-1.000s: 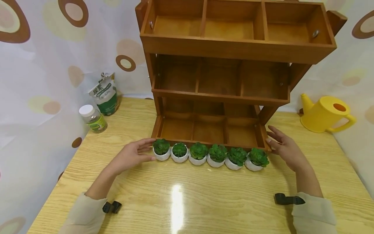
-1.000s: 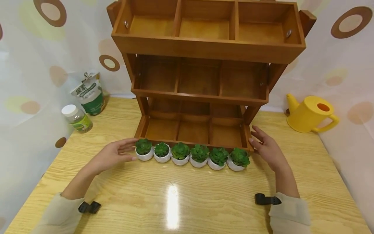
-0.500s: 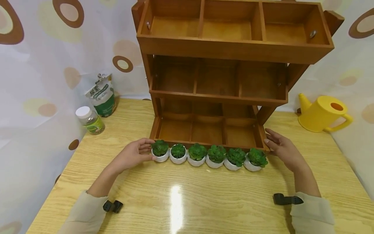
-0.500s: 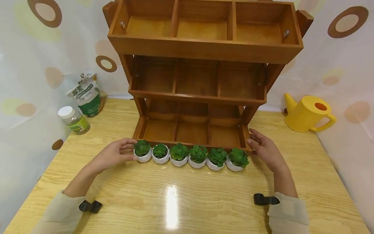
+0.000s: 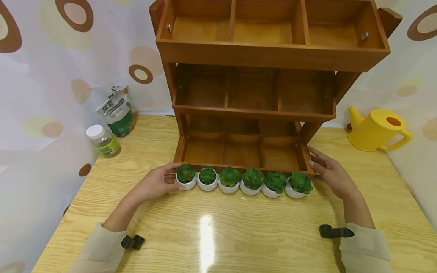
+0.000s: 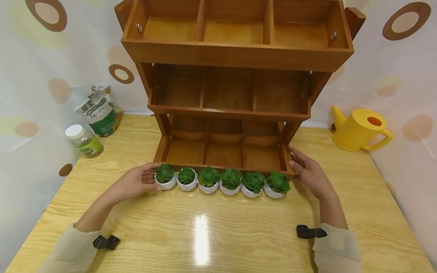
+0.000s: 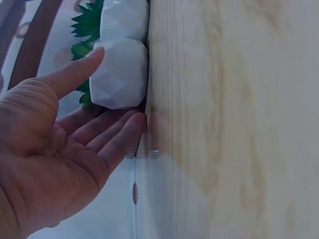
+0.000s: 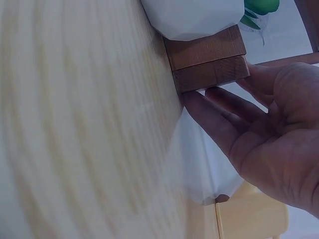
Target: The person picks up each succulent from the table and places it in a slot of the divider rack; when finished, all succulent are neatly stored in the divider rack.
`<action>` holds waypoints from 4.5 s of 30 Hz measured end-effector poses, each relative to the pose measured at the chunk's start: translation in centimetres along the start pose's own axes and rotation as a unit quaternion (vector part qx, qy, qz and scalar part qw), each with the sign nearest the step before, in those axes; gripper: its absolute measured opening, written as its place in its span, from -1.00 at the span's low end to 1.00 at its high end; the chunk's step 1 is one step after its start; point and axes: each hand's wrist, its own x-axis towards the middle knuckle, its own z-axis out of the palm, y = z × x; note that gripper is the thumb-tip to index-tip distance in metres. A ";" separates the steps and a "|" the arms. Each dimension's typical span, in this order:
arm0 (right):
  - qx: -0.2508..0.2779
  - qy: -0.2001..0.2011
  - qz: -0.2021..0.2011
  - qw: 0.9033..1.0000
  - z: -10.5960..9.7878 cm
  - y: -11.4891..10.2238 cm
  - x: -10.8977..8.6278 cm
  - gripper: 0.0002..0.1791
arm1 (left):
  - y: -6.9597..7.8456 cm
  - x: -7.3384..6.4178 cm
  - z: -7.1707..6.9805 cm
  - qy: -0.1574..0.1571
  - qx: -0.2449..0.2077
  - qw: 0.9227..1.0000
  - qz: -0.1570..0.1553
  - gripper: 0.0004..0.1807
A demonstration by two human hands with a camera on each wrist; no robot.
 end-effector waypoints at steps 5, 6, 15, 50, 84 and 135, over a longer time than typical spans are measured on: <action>0.000 -0.001 0.003 1.000 0.0 0.0 -0.1 -0.29 | 0.3 0.0 0.3 0.012 0.028 0.999 0.015 -0.17; 0.001 -0.001 0.002 1.000 -0.1 0.0 -0.1 -0.29 | 0.4 0.0 0.3 0.014 0.033 0.999 0.017 -0.18; 0.004 -0.004 -0.013 1.000 -0.4 -0.2 0.2 -0.30 | 0.7 -0.3 0.4 0.033 0.069 0.997 0.021 -0.16; -0.014 -0.003 0.013 1.000 -0.1 0.1 0.4 -0.28 | 1.4 -1.7 -1.0 0.085 0.021 0.996 0.031 -0.23; 0.014 0.000 -0.017 1.000 -0.3 0.6 0.0 -0.31 | 5.1 3.1 -2.3 0.106 -0.009 0.993 0.056 -0.17; 0.021 0.004 -0.014 1.000 -0.2 0.9 0.2 -0.31 | 6.5 10.9 1.3 0.081 0.175 0.980 0.035 -0.17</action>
